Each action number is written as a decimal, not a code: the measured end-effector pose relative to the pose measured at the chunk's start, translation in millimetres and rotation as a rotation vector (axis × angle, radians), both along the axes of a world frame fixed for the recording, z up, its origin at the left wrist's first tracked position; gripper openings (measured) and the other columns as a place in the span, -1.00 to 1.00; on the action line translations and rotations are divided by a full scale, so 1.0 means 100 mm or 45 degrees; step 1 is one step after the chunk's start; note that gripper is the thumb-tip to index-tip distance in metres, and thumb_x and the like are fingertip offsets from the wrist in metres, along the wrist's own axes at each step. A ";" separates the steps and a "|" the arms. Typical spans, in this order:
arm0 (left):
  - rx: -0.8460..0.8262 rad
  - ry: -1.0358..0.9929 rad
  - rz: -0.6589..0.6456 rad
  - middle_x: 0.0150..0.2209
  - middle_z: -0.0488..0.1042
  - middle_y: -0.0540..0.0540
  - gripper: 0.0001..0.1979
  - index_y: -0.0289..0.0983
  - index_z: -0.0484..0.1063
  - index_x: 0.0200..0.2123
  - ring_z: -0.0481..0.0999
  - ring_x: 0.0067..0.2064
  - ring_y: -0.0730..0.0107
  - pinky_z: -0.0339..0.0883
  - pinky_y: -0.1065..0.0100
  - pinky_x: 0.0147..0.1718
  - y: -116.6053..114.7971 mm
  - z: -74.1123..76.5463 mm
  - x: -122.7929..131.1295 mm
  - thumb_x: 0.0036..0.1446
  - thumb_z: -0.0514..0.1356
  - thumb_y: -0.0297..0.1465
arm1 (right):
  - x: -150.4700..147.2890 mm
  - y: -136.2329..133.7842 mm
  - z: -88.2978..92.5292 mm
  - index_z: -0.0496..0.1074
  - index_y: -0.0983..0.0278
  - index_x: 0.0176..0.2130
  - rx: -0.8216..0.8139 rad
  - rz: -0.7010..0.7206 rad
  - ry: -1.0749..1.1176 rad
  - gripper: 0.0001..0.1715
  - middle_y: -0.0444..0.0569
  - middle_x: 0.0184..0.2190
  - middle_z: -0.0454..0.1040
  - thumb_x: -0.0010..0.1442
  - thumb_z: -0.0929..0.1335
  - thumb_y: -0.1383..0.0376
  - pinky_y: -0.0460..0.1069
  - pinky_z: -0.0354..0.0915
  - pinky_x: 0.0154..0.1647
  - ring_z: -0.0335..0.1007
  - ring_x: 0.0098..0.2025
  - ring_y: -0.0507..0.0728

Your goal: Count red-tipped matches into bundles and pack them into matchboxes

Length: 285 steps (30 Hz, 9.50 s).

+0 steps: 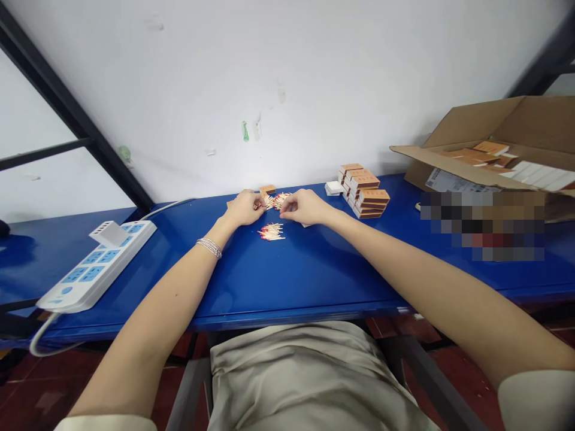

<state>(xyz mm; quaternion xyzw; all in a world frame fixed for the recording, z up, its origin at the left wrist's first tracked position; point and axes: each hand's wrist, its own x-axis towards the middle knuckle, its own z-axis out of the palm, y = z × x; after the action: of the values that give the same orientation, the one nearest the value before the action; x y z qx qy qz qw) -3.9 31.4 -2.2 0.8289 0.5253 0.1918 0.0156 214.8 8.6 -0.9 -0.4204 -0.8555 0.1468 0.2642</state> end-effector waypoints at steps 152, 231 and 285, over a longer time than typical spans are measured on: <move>-0.261 0.083 -0.048 -0.40 0.47 -0.12 -0.84 -0.31 0.49 -0.36 0.43 -0.36 0.30 0.26 0.28 -0.33 -0.16 0.16 0.05 0.14 0.13 -0.38 | -0.14 0.08 0.06 0.61 0.28 -0.31 0.068 -0.435 -0.314 -0.79 0.08 -0.26 0.64 0.10 0.34 0.38 0.02 0.26 -0.03 0.52 -0.14 0.21; -0.753 0.169 -0.207 -0.19 0.55 -0.12 -0.46 -0.26 0.45 -0.21 0.50 -0.23 0.28 0.30 0.38 -0.35 -0.46 0.44 0.11 -0.22 0.39 -0.06 | 0.11 -0.36 0.32 0.56 0.29 -0.08 -0.221 0.190 -0.401 -0.49 0.00 -0.19 0.61 0.07 0.47 0.03 -0.06 0.30 -0.26 0.51 -0.23 0.14; -0.254 0.278 -0.266 -0.30 0.50 -0.15 -0.70 -0.30 0.49 -0.29 0.44 -0.28 0.26 0.19 0.32 -0.37 -0.47 0.24 0.32 0.15 0.19 -0.16 | 0.03 -0.10 -0.04 0.57 0.29 -0.24 -0.136 0.063 -0.196 -0.82 -0.05 -0.30 0.61 0.12 0.45 0.26 -0.11 0.24 -0.33 0.46 -0.32 0.05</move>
<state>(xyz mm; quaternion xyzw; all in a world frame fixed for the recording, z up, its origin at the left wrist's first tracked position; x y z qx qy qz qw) 28.6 -15.4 21.6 0.8892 0.4514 0.0449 0.0606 217.8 -1.4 -4.5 -0.4226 -0.8744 0.1659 0.1713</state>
